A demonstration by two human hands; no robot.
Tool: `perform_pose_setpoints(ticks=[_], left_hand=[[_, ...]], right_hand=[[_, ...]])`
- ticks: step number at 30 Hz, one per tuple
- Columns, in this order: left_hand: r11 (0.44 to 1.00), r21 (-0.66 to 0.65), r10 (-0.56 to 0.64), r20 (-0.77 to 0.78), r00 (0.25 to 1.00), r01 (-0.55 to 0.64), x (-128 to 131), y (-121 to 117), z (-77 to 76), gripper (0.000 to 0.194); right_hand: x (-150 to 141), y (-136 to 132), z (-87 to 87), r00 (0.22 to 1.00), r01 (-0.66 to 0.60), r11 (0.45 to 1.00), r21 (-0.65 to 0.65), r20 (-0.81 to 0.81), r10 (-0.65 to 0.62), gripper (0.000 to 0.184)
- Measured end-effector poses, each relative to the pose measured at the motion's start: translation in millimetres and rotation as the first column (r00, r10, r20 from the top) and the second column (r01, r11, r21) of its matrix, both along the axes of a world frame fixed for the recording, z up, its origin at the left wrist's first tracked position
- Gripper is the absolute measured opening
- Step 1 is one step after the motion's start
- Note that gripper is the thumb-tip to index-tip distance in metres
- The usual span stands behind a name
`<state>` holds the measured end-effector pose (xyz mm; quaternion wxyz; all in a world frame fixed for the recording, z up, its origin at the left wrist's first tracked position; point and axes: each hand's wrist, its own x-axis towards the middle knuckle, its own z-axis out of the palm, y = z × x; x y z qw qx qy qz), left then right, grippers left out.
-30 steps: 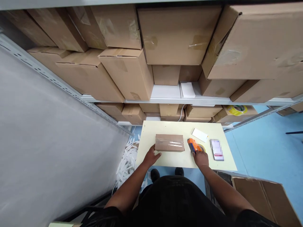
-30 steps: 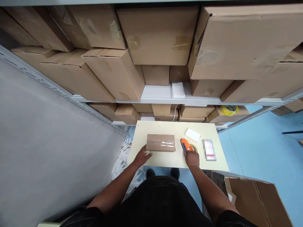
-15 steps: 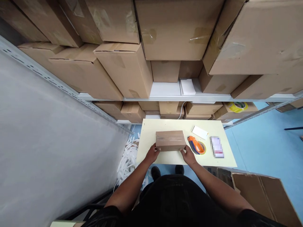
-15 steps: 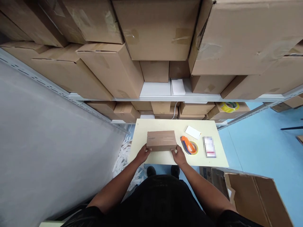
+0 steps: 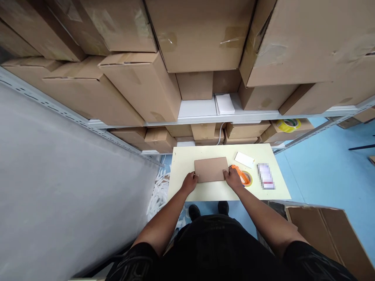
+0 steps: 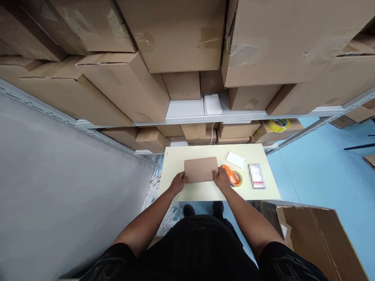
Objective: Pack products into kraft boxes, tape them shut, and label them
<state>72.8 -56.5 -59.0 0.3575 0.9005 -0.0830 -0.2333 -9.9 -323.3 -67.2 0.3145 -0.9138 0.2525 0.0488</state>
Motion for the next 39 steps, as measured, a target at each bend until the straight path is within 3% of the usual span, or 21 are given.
perform_pose_setpoints(ticks=[2,7,9,11,15,19,22,24,27,29,31,35,39], left_hand=[[1.000,-0.013,0.004,-0.009,1.000,-0.004,-2.3,5.5,-0.9,0.033],[0.992,-0.047,0.115,-0.026,0.993,-0.116,-23.2,34.4,-5.0,0.035],[0.992,-0.053,0.117,-0.015,0.993,-0.118,-34.4,48.3,-4.8,0.031],[0.994,-0.061,0.096,0.009,0.995,-0.096,-43.5,59.4,-1.3,0.029],[0.993,-0.107,0.063,0.067,0.996,-0.056,-51.1,66.6,15.7,0.027],[0.982,-0.178,-0.032,0.157,0.987,0.060,-47.7,57.9,42.7,0.026],[0.960,-0.207,-0.143,0.218,0.965,0.189,-39.5,42.6,65.4,0.025],[0.935,-0.236,-0.211,0.231,0.950,0.265,-30.7,24.0,78.9,0.023],[0.888,-0.317,-0.288,0.182,0.940,0.333,-15.5,-19.3,95.1,0.028],[0.872,-0.358,-0.318,0.103,0.943,0.333,-7.7,-53.6,102.7,0.049],[0.858,-0.392,-0.367,-0.019,0.930,0.331,-4.2,-85.1,107.3,0.054],[0.811,-0.473,-0.500,-0.250,0.829,0.346,-8.9,-123.1,106.5,0.033],[0.867,-0.463,-0.409,-0.452,0.793,0.184,-19.3,-136.3,97.6,0.036]], right_hand=[[-10.4,-9.3,-2.2,1.000,0.009,1.000,-0.024,0.022,-0.008,0.042],[-57.5,-41.4,-20.0,0.981,0.152,0.935,-0.321,-0.064,-0.182,0.055],[-68.5,-47.8,-27.9,0.969,0.138,0.923,-0.360,-0.142,-0.200,0.064],[-69.7,-47.9,-32.6,0.975,0.063,0.924,-0.377,-0.176,-0.138,0.059],[-55.4,-39.4,-33.8,0.973,-0.081,0.927,-0.367,-0.231,-0.006,0.036],[-50.0,-37.1,-29.7,0.960,-0.029,0.940,-0.341,-0.271,-0.069,0.033],[-63.8,-37.0,-20.4,0.971,0.098,0.967,-0.235,-0.189,-0.144,0.037],[-80.4,-33.0,-10.5,0.980,0.179,0.982,-0.061,-0.076,-0.184,0.040],[-108.3,-19.4,7.8,0.966,0.220,0.948,0.230,0.086,-0.245,0.038],[-123.7,-8.1,20.4,0.950,0.206,0.913,0.352,0.152,-0.273,0.035],[-134.4,0.9,32.2,0.941,0.176,0.887,0.426,0.192,-0.279,0.032],[-144.3,2.2,48.9,0.931,0.126,0.845,0.520,0.232,-0.282,0.025],[-148.1,-15.8,51.5,0.943,0.098,0.851,0.517,0.223,-0.245,0.019]])
